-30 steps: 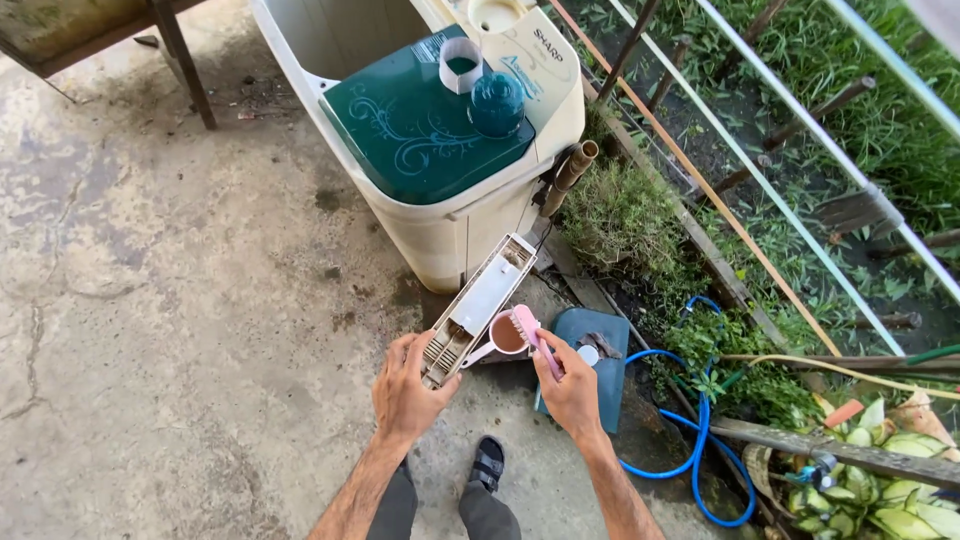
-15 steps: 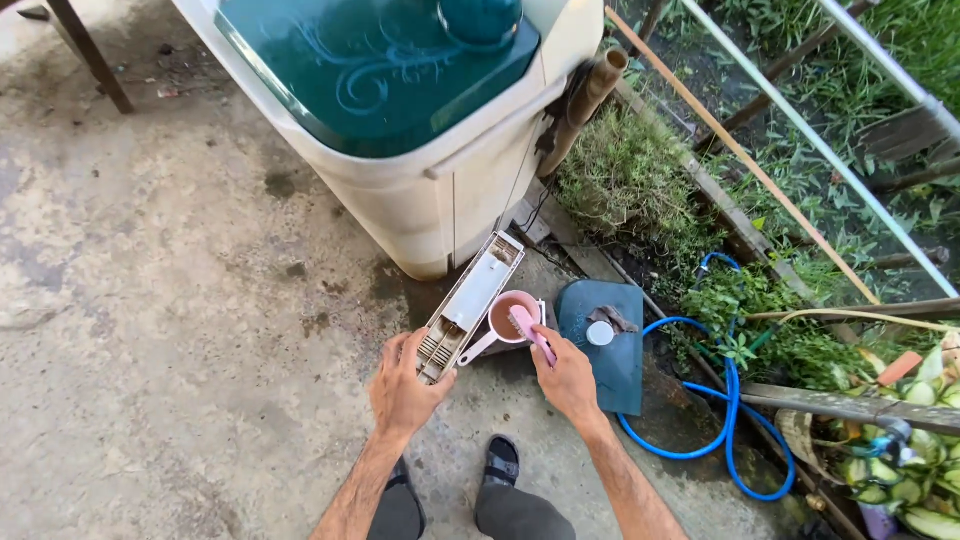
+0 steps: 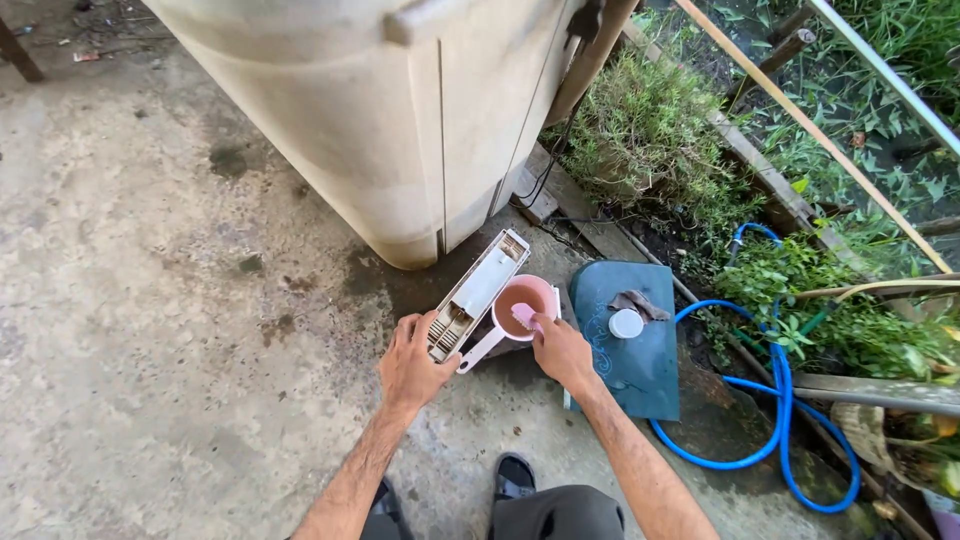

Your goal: Cleaning a washing machine lint filter using a brush and water.

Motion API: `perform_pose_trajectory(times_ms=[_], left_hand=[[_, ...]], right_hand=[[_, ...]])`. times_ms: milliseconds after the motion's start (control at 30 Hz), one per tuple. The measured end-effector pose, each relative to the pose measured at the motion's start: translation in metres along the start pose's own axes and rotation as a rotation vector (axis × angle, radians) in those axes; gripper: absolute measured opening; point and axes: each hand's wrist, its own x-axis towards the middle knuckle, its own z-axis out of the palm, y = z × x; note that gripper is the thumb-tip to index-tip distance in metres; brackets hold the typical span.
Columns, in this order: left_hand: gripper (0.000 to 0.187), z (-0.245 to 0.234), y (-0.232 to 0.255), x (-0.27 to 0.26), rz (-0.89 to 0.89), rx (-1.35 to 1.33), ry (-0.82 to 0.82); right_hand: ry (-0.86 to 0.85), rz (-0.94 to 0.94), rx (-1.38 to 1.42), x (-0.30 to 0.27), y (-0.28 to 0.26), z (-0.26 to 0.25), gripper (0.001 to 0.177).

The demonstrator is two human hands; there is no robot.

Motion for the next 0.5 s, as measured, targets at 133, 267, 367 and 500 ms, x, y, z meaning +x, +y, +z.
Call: perform_pose_trajectory(times_ms=[133,267,367,500], left_hand=[[0.078,0.047,-0.031,0.02,0.074,-0.024,0.04],[0.077,0.084,-0.048,0.04,0.095,-0.05,0.021],[0.077,0.108,-0.06,0.051,0.085,-0.077,-0.001],[0.078,0.134,-0.068,0.064,0.074,-0.099,-0.015]], right_hand=[[-0.023,-0.014,-0.081,0.027,0.022,0.047,0.034],[-0.019,-0.057,-0.192,0.057,0.045,0.086,0.031],[-0.015,-0.085,-0.263,0.076,0.056,0.111,0.029],[0.014,-0.138,-0.325,0.095,0.084,0.144,0.023]])
